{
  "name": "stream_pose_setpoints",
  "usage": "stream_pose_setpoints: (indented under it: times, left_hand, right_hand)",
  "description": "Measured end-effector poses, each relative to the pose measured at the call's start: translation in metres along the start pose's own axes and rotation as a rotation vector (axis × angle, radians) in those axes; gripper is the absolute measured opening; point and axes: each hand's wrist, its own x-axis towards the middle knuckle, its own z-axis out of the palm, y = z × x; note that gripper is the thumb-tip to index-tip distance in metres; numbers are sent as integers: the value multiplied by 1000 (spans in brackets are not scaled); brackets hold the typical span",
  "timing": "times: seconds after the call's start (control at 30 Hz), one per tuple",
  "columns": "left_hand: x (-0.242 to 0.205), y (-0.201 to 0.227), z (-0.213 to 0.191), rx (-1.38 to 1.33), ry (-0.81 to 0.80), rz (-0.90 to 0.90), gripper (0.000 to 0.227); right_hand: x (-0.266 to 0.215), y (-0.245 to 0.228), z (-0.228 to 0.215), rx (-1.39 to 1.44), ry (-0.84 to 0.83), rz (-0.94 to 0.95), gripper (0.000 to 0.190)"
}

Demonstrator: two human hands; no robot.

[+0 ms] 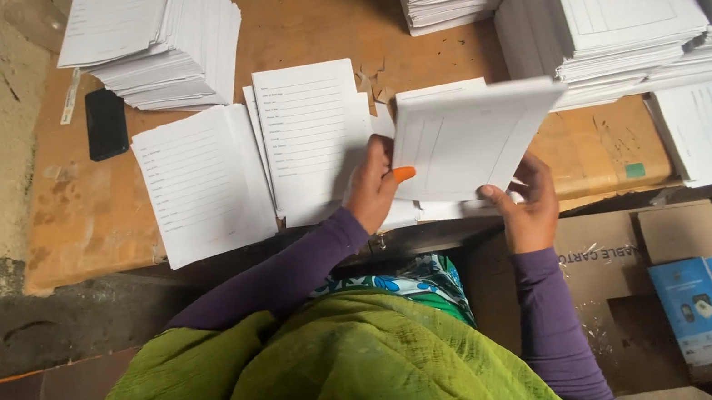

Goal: The person repeatedly picks up small stacks of printed paper sheets from a table, flips through them, and places them into separate piles. A second person occasionally assists by moving papers nearby.

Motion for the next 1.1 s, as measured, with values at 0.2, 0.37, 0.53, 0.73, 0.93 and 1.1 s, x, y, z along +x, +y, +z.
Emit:
stream_pose_setpoints:
  times: [0.2, 0.37, 0.53, 0.73, 0.93, 1.1]
  left_hand:
    - [-15, 19, -32, 35, -84, 145, 18]
    - [-16, 63, -48, 30, -70, 169, 9]
    - [-14, 89, -72, 270, -67, 104, 30]
    - [-4, 65, -79, 796, 238, 131, 60]
    - [2, 30, -57, 1094, 119, -230, 66]
    - [-2, 22, -55, 1018, 151, -216, 22]
  right_hand:
    - [1, 139, 2, 347, -69, 51, 21]
    - [0, 103, 27, 342, -18, 31, 16]
    - [9, 119, 30, 451, 58, 137, 25]
    - [2, 34, 23, 291, 197, 138, 24]
    - [1, 4, 24, 415, 288, 304, 35]
    - [-1, -9, 26, 402, 219, 288, 40]
